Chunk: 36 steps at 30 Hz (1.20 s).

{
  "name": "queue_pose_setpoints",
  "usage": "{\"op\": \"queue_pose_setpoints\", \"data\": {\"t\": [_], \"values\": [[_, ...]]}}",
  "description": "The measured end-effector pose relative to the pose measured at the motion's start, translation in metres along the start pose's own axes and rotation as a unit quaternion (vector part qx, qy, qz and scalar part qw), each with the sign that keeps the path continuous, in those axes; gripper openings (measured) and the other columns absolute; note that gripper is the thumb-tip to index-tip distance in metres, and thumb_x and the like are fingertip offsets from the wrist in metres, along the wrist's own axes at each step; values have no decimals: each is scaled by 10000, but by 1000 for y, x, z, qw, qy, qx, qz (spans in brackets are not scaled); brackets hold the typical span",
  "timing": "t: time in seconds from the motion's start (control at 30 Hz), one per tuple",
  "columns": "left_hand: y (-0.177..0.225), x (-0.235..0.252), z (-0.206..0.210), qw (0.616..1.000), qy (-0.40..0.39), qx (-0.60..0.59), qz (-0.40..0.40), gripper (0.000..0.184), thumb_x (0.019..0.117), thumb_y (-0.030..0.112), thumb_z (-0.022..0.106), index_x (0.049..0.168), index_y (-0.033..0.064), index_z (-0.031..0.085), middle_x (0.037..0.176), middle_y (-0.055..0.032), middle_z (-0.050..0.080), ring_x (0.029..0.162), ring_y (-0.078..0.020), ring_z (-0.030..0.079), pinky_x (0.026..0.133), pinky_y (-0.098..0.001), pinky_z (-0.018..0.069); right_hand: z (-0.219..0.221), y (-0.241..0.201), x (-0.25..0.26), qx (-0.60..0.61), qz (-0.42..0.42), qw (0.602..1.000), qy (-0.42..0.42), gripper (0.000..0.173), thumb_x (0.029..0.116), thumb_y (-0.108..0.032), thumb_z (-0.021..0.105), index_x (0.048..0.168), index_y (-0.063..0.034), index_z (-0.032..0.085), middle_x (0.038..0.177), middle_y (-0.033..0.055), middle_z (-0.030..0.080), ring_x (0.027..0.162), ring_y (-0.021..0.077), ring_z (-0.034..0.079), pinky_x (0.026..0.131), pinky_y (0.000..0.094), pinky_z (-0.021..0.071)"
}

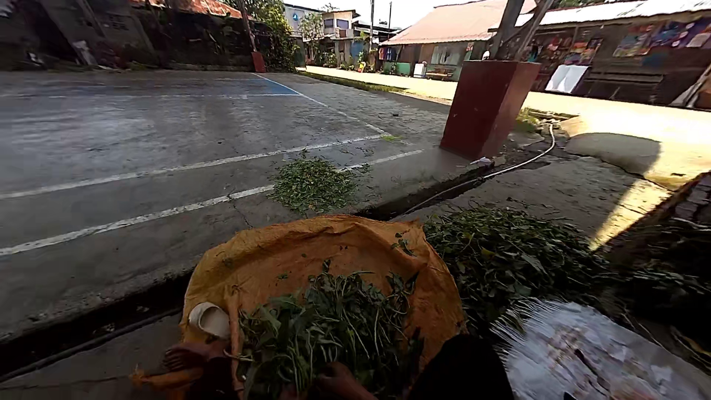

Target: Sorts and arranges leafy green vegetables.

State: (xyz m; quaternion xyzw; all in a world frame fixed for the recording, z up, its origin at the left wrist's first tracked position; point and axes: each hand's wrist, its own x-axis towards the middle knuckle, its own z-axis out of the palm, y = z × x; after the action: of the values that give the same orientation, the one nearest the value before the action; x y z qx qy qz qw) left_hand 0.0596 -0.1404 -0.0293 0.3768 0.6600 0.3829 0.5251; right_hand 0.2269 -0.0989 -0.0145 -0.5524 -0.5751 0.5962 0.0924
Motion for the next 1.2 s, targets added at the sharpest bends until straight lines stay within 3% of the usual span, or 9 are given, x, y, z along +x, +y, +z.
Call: {"op": "queue_pose_setpoints", "data": {"t": [0.1,0.23,0.47,0.63,0.8,0.9,1.0,1.07,1.2], "values": [[1,3,4,989,-6,-122,-83,256,1042,16,512,1282,-68,490,997,-99,645,848,-107,642,791,-301,559,-10,37,24,192,45,978,63,348,1093,-223,483,1299,38,585,1036,149,620,841,206,595,775,396,519],[13,9,-10,952,112,-260,-113,292,1080,45,436,1361,-31,414,1012,-125,643,811,-143,663,722,-305,575,-44,86,51,95,77,980,159,480,1006,-123,614,1439,46,493,1390,284,570,1259,399,590,1064,537,472],[6,15,-15,941,112,-303,-100,280,1030,-50,472,1304,10,461,908,-71,622,718,-120,635,666,-281,568,-41,101,93,131,132,975,126,634,1052,-95,511,1598,19,210,1516,334,420,1297,437,564,1079,538,470],[8,15,-14,933,105,-330,-103,257,1033,-71,441,1269,10,504,819,-55,630,652,-121,632,624,-266,565,-31,82,117,84,83,989,91,553,1062,-201,563,1525,40,382,1410,311,542,1222,412,608,1033,530,487],[7,23,-16,923,148,-343,-95,130,1054,-39,425,1084,-19,549,766,-59,632,616,-122,629,597,-259,568,-36,43,85,154,-61,984,61,395,985,-64,644,1355,50,572,1239,202,659,1068,226,654,941,385,533],[8,24,-19,920,156,-347,-90,119,1053,-38,429,1084,-17,542,784,-63,625,624,-120,623,605,-260,568,-44,43,63,227,-34,973,25,459,976,-34,642,1409,18,498,1041,103,652,807,120,611,716,301,519],[4,25,-21,918,163,-350,-89,109,1060,-13,437,1108,-11,535,789,-61,623,625,-120,623,603,-264,567,-55,42,31,317,-101,942,-47,595,891,10,646,1446,15,432,1000,15,700,842,75,668,812,293,567],[4,26,-23,918,168,-348,-85,105,1059,-12,441,1111,-10,532,790,-61,617,624,-120,616,605,-262,562,-60,40,16,242,-128,959,-76,594,838,-4,667,1403,2,485,996,-26,718,852,41,677,839,268,569],[2,27,-22,920,178,-342,-65,111,1034,-40,491,1137,-22,524,828,-77,635,662,-126,638,630,-266,573,-54,64,22,-106,-60,992,-26,534,963,-129,693,1459,-3,541,1078,242,686,983,338,646,974,506,480]]}}
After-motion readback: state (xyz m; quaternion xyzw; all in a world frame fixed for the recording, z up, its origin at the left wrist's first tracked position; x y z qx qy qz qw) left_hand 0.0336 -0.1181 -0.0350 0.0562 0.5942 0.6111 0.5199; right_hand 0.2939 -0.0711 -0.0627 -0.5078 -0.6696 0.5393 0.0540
